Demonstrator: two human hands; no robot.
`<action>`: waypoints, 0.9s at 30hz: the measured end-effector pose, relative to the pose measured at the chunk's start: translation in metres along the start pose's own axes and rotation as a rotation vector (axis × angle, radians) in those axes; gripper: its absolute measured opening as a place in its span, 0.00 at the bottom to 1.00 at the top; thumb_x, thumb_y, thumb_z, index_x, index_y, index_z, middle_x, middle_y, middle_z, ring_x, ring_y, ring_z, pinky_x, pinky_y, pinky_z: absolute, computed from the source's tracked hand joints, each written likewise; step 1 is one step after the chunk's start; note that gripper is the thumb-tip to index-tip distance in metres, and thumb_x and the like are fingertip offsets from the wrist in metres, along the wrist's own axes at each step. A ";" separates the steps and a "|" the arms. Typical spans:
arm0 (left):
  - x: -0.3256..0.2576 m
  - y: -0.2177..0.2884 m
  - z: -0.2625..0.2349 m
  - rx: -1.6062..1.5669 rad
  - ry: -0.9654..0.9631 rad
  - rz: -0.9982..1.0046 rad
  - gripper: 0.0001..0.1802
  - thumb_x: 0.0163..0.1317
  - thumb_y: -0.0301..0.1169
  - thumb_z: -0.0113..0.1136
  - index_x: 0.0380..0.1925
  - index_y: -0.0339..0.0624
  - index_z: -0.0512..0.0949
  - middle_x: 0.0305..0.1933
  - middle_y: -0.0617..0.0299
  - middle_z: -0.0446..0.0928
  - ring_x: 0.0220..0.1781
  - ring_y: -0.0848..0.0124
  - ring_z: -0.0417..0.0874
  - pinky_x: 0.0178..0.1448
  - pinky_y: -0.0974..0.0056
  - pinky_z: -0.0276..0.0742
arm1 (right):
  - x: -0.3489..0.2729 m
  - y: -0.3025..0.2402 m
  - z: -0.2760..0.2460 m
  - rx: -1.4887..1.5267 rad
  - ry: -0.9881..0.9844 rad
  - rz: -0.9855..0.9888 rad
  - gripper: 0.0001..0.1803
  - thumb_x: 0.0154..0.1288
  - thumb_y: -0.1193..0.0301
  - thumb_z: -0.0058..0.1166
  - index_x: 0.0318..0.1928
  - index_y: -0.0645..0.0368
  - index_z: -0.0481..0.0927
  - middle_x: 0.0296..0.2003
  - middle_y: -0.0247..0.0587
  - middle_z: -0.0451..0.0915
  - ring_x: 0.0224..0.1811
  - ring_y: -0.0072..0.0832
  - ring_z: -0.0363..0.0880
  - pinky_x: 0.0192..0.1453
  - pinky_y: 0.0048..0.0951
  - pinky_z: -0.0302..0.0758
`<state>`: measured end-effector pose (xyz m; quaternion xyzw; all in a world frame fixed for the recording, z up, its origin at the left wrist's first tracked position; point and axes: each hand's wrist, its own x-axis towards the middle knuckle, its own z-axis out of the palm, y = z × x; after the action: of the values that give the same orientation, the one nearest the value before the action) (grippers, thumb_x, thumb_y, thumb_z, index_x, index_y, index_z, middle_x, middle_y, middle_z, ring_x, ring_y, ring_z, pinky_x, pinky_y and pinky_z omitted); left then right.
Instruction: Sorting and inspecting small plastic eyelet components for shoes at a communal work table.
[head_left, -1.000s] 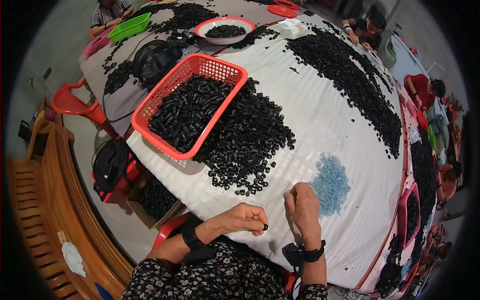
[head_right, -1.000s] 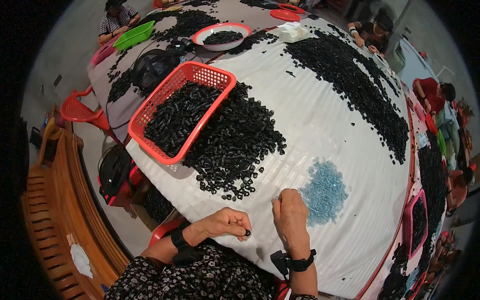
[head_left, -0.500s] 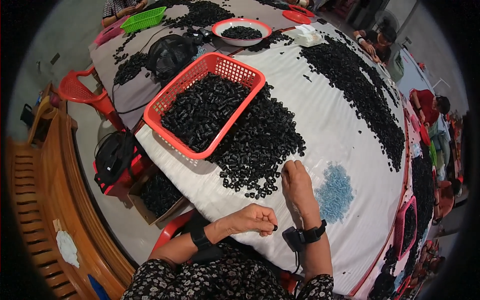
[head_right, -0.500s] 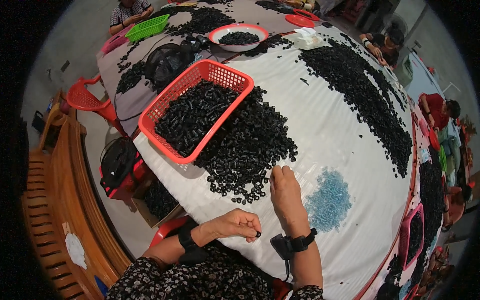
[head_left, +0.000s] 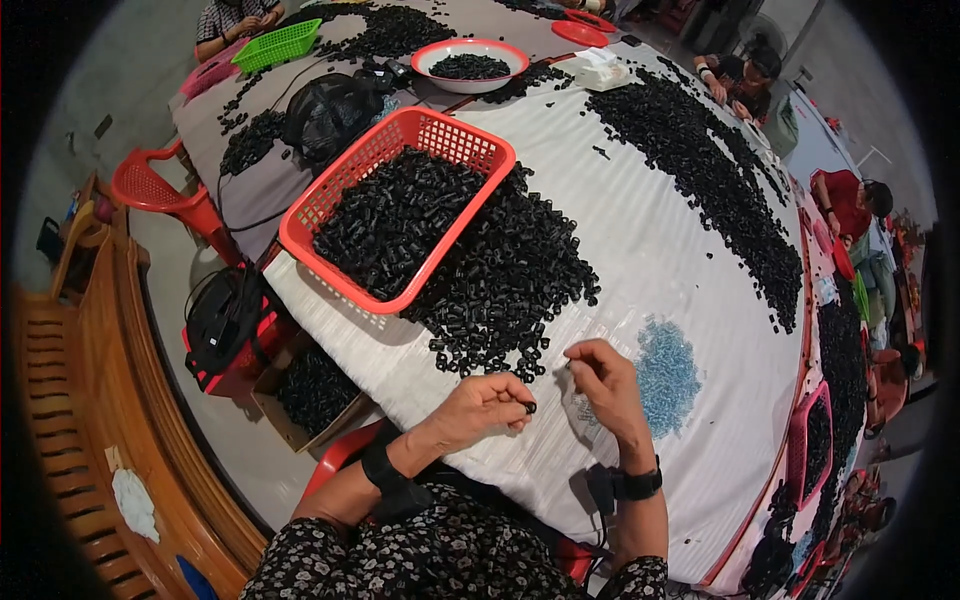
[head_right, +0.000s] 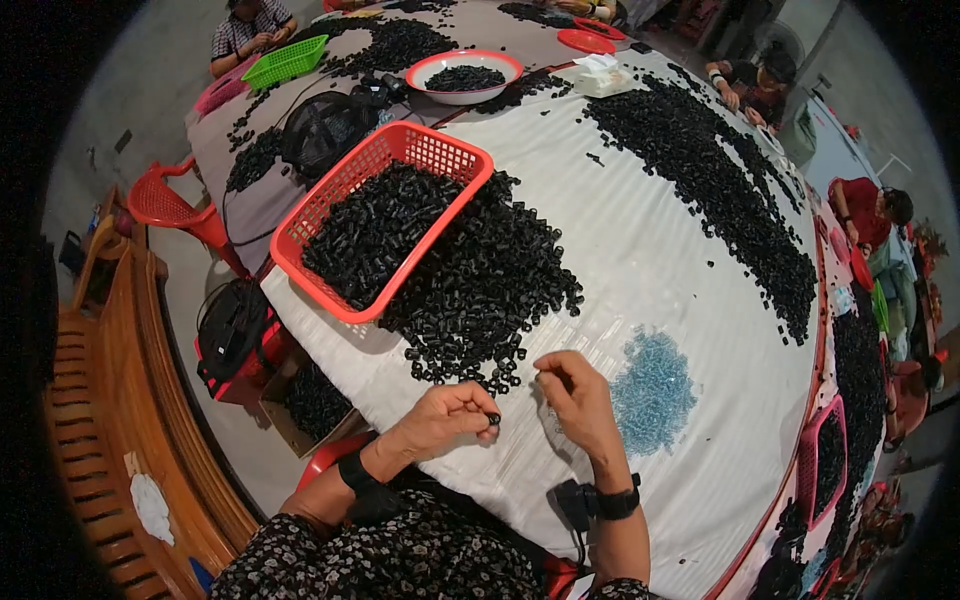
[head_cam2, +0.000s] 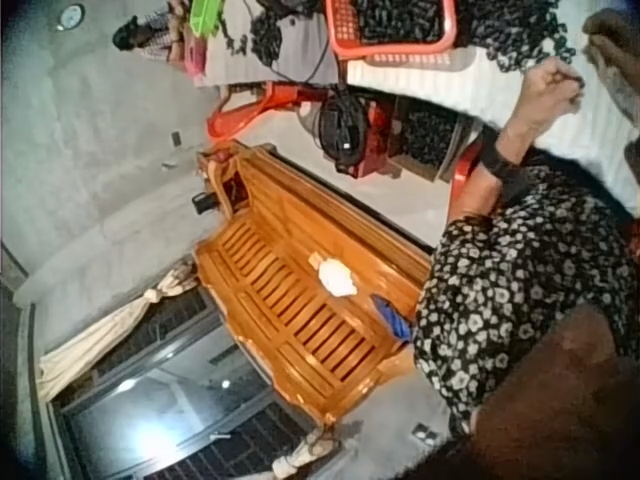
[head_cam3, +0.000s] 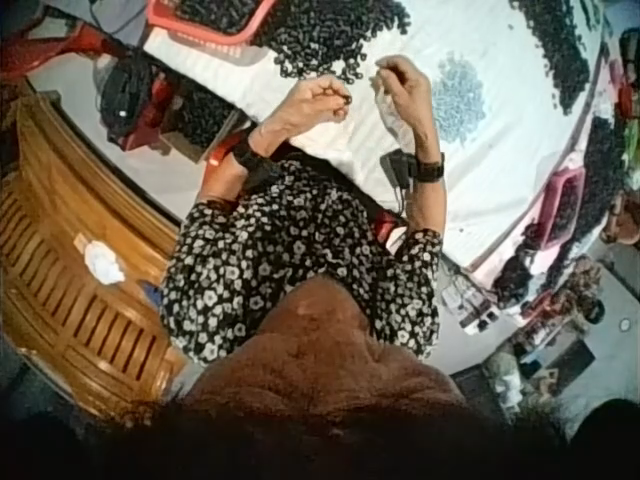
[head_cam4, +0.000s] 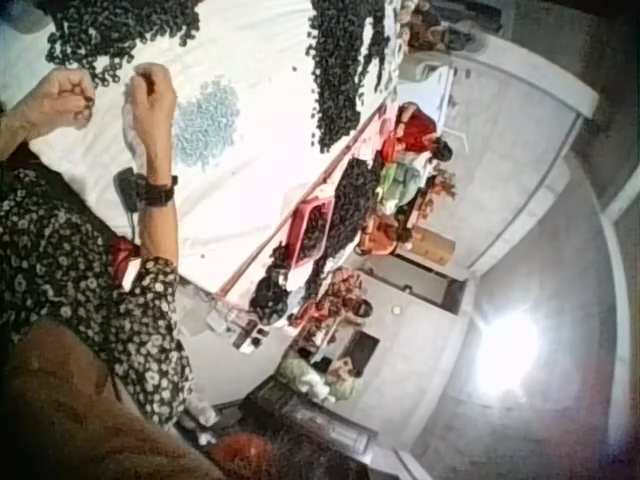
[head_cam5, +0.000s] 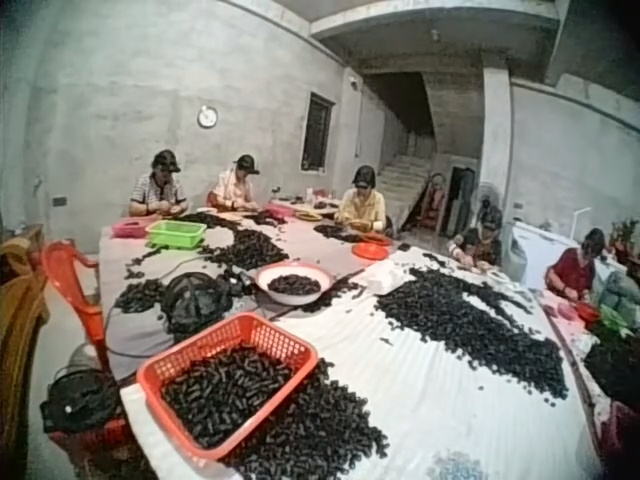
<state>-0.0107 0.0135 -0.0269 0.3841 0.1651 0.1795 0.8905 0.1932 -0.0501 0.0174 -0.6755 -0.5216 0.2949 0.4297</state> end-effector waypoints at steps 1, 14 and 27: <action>0.002 0.002 0.000 0.004 0.024 0.030 0.07 0.62 0.23 0.54 0.39 0.31 0.74 0.33 0.59 0.78 0.34 0.75 0.79 0.41 0.69 0.77 | -0.007 -0.009 -0.002 0.138 -0.057 0.099 0.07 0.63 0.75 0.51 0.41 0.63 0.75 0.28 0.33 0.74 0.27 0.19 0.73 0.32 0.21 0.71; 0.010 -0.005 0.008 0.106 0.125 0.015 0.07 0.64 0.25 0.54 0.40 0.33 0.74 0.32 0.60 0.79 0.35 0.76 0.81 0.42 0.70 0.79 | -0.036 -0.017 0.020 0.429 -0.139 0.224 0.04 0.66 0.75 0.50 0.39 0.63 0.72 0.25 0.27 0.71 0.25 0.12 0.66 0.28 0.17 0.65; 0.011 -0.010 0.018 0.441 0.187 0.064 0.05 0.64 0.25 0.55 0.35 0.32 0.74 0.30 0.60 0.79 0.31 0.79 0.78 0.36 0.74 0.75 | -0.043 0.002 0.024 0.238 -0.104 0.190 0.04 0.63 0.75 0.48 0.36 0.62 0.70 0.23 0.30 0.69 0.25 0.14 0.64 0.28 0.18 0.64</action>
<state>0.0087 0.0008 -0.0245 0.5560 0.2695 0.2020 0.7599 0.1618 -0.0850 0.0031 -0.6501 -0.4381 0.4284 0.4493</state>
